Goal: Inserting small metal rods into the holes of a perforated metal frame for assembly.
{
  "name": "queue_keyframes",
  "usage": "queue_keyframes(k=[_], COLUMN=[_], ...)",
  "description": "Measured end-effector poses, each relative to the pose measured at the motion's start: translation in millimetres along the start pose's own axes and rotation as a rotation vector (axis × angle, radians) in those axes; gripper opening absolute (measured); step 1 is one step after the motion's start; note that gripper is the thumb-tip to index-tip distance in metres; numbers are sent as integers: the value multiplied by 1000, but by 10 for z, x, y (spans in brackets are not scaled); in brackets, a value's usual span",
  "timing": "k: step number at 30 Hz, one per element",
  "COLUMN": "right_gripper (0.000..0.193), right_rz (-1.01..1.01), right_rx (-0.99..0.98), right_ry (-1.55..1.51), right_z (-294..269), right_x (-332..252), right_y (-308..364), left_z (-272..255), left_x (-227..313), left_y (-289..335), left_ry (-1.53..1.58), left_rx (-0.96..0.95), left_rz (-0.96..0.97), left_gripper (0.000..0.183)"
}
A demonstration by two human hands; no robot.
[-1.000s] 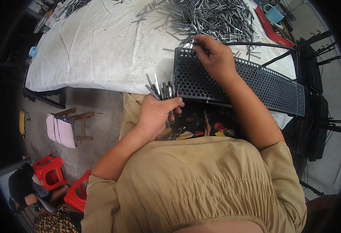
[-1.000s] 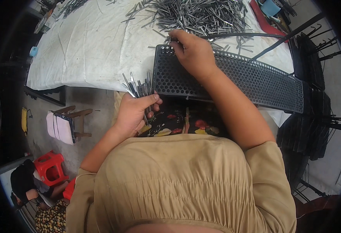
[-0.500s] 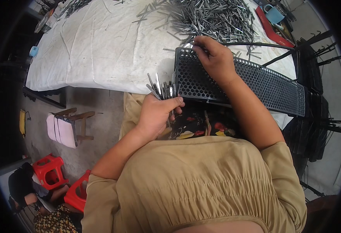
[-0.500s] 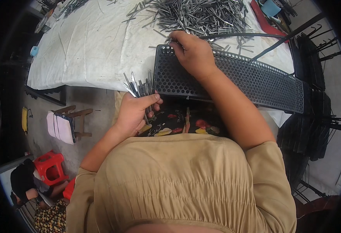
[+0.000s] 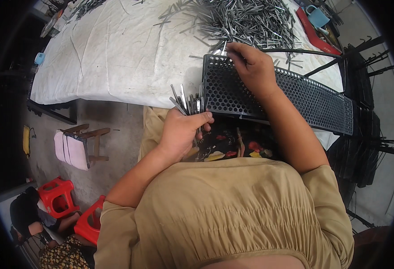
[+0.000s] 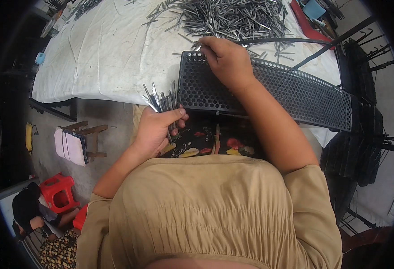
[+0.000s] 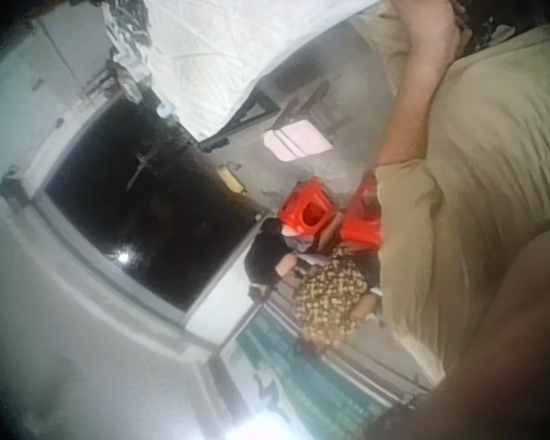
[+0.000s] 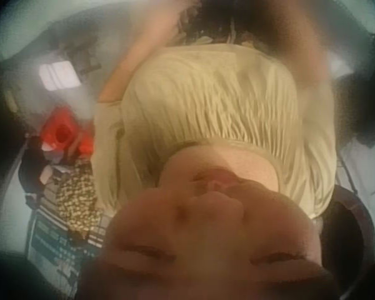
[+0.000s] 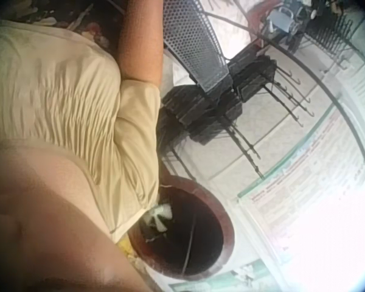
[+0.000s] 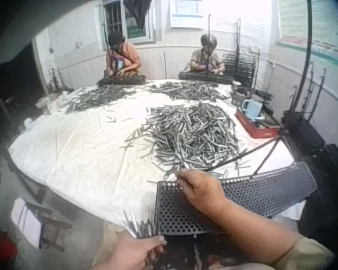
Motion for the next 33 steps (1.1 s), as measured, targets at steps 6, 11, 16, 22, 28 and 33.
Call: queue_keyframes(k=[6,11,16,22,28,33], right_gripper=[18,17,16,19,20,18], right_rz=[4,-7,-18,97,123,6], right_rx=[3,19,-56,-139,-193,-38], right_ry=[-2,-28,-9,-20,-16,0], right_z=[-41,-70,10,72,111,-33], right_x=[12,49,41,155,157,1], right_y=[-1,0,6,8,11,28], left_z=[-6,-6,-23,-9,-13,23], left_x=[4,-1,-15,-1,-6,18], left_y=[1,-5,-10,0,-5,19], left_ry=[-6,-13,-25,-44,-17,-12], left_rx=[2,4,12,11,3,-9], left_rz=[2,8,18,8,21,14], left_gripper=[14,14,13,14,13,14])
Point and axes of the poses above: each hand's wrist, its own y-axis away from the middle knuckle, its own z-axis out of the palm, x = y × z, the point moved 9 cm from there along -y, towards the middle knuckle, and after that the axes turned 14 degrees about -y, right-handed, at the moved point
